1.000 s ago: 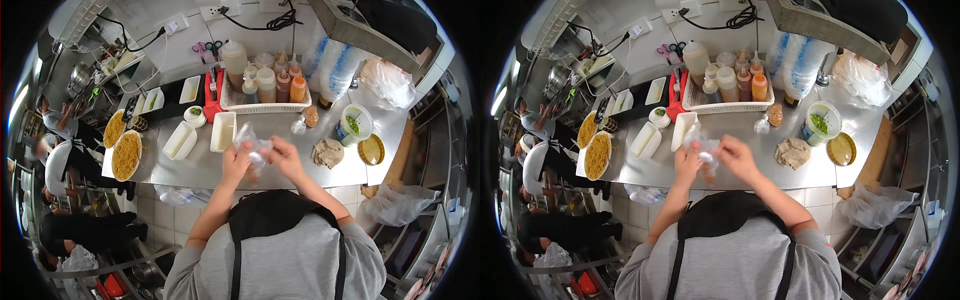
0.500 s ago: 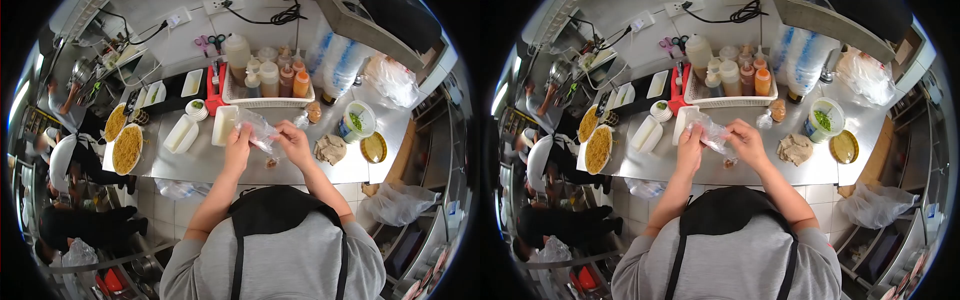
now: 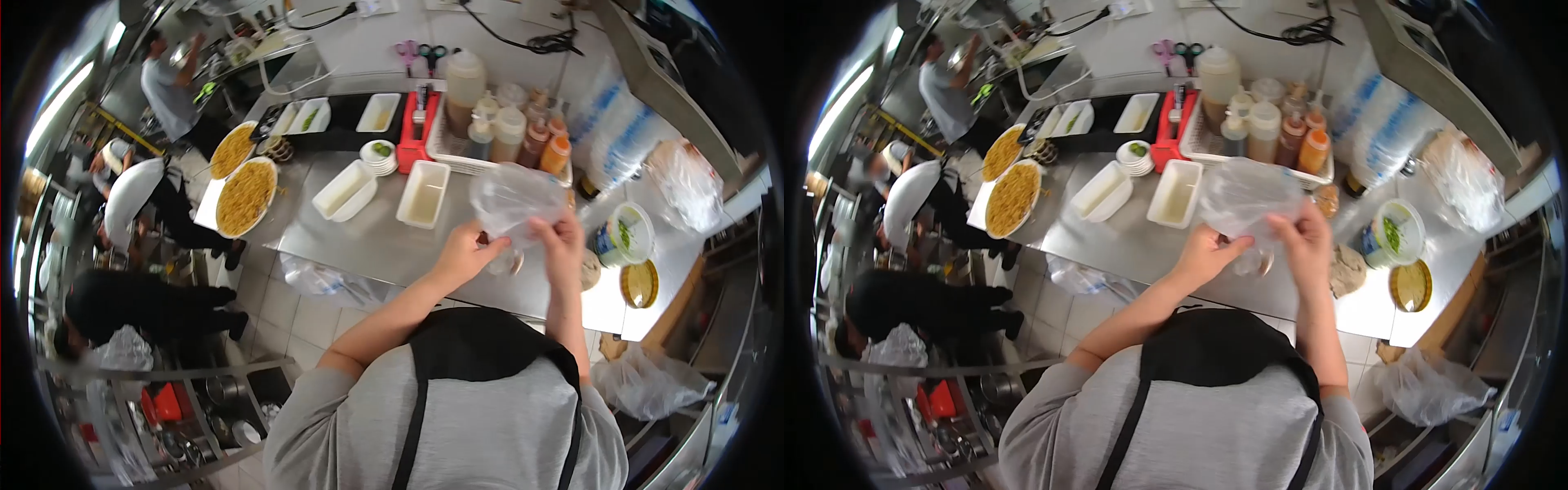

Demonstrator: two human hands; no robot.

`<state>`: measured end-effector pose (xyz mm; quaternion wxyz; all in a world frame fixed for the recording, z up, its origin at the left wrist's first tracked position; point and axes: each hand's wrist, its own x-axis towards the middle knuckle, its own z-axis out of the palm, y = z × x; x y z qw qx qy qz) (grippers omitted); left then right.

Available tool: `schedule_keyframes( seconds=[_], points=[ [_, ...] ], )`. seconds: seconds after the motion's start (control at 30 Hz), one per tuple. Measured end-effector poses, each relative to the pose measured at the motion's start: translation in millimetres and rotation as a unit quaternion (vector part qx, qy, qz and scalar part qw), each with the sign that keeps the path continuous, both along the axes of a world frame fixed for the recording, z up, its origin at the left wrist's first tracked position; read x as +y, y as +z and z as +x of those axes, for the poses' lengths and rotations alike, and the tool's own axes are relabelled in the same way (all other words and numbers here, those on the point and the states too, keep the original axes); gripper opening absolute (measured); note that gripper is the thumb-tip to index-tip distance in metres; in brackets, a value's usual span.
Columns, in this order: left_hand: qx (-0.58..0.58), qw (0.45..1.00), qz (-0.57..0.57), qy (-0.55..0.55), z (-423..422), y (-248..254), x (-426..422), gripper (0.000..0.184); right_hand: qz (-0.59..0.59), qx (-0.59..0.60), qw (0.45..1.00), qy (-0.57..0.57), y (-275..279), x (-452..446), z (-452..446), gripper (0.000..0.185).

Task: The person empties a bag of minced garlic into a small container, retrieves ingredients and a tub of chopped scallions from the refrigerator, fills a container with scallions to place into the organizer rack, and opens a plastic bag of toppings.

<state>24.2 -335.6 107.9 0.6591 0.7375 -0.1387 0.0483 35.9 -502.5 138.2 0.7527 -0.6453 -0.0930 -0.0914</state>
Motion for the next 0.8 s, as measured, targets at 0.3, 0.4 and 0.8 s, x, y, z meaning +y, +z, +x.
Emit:
schedule_keyframes(
  seconds=[0.3,0.4,0.8],
  points=[
    [0.166,0.966,-0.184,-0.074,3.9,-26.7,17.6,0.013,0.188,0.055,0.98,-0.012,-9.8,-28.2,10.8,0.012],
    [0.17,0.947,-0.269,-0.039,11.2,-21.8,23.0,0.02,0.247,0.093,0.964,0.017,-6.8,-15.0,15.9,0.012],
    [0.245,0.967,-0.046,-0.053,31.9,-43.9,20.4,0.043,-0.019,0.031,0.999,0.008,2.3,-62.0,57.0,0.022]
  ],
)
